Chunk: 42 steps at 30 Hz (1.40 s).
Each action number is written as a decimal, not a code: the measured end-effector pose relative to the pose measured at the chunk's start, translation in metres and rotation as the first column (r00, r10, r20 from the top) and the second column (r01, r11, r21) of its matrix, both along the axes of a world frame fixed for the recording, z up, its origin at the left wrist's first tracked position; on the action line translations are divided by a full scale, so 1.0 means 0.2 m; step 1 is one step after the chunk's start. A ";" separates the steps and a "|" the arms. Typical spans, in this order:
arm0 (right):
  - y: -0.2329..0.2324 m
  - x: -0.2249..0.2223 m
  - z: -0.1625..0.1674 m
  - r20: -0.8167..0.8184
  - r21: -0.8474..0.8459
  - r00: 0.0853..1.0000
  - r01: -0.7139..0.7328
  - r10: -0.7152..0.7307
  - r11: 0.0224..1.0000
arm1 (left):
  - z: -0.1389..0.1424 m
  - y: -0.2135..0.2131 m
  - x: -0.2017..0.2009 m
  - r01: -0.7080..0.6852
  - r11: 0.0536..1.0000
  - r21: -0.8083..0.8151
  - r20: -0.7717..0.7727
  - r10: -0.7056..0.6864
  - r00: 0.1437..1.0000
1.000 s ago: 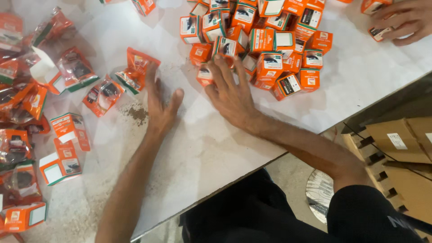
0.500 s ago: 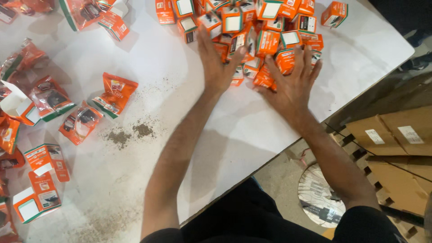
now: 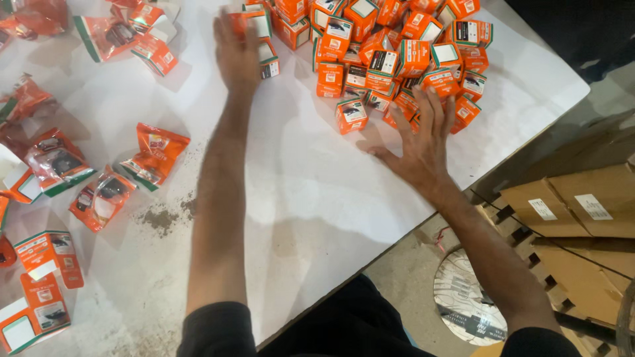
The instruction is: The person picks up small orange product boxes from a pile on the table, opens a box, places a plastic-wrapped item inside, folds the flaps closed, and sets the finished box aside, repeating this packing cycle one box at a time.
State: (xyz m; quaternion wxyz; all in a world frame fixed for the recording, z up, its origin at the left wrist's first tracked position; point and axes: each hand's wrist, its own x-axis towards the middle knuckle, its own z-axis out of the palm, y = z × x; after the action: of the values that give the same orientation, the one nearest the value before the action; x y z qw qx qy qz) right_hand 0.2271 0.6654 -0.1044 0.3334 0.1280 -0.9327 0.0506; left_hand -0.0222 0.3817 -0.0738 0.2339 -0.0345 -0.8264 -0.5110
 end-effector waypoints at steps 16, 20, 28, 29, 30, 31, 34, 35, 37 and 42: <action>0.01 0.08 0.02 -0.156 0.072 0.928 -0.330 0.338 0.941 | -0.04 -0.81 1.01 -0.043 0.749 -0.662 -0.236 -0.154 0.959; -0.20 0.09 0.03 -0.180 0.055 0.829 -0.529 0.530 0.847 | -0.04 -1.32 1.38 -0.354 0.485 -0.800 -0.246 0.273 0.930; -0.97 0.08 0.04 0.055 -0.205 0.463 -0.862 0.885 0.464 | 0.00 -1.51 1.53 -0.439 0.545 -0.714 -0.369 0.240 0.898; -1.04 0.08 0.02 0.133 -0.425 0.438 -0.785 0.889 0.451 | 0.02 -1.44 1.55 -0.424 0.656 -0.624 -0.512 0.067 0.856; -1.10 0.07 0.01 0.183 -0.659 0.318 -0.662 0.930 0.356 | 0.03 -1.35 1.57 -0.246 0.671 -0.699 -0.421 -0.109 0.900; -1.16 0.04 -0.01 0.192 -0.843 0.190 -0.470 0.963 0.261 | 0.05 -1.26 1.57 -0.058 0.651 -0.757 -0.318 -0.288 0.903; -1.27 -0.07 -0.09 -0.016 -0.949 -0.154 0.312 0.988 0.033 | 0.06 -1.13 1.52 -0.083 0.444 -0.892 -0.330 -0.514 0.792; -1.27 -0.10 -0.10 -0.143 -0.826 -0.212 0.564 0.967 0.002 | 0.06 -1.13 1.46 -0.104 0.480 -0.871 -0.339 -0.435 0.834; -1.25 -0.14 -0.12 0.121 -0.968 -0.007 0.220 0.993 0.119 | 0.03 -1.21 1.32 -0.173 0.537 -0.825 -0.324 -0.199 0.925; -1.24 -0.08 -0.09 0.191 -0.735 0.350 -0.568 0.917 0.369 | -0.11 -1.39 1.07 -0.115 0.572 -0.812 -0.073 0.096 0.993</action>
State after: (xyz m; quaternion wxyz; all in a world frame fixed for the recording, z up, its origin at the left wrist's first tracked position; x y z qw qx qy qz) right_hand 0.2105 0.4182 -0.1224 -0.0145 0.4374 -0.7428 0.5067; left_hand 0.1910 0.1034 -0.0955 0.2306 -0.0943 -0.9666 -0.0594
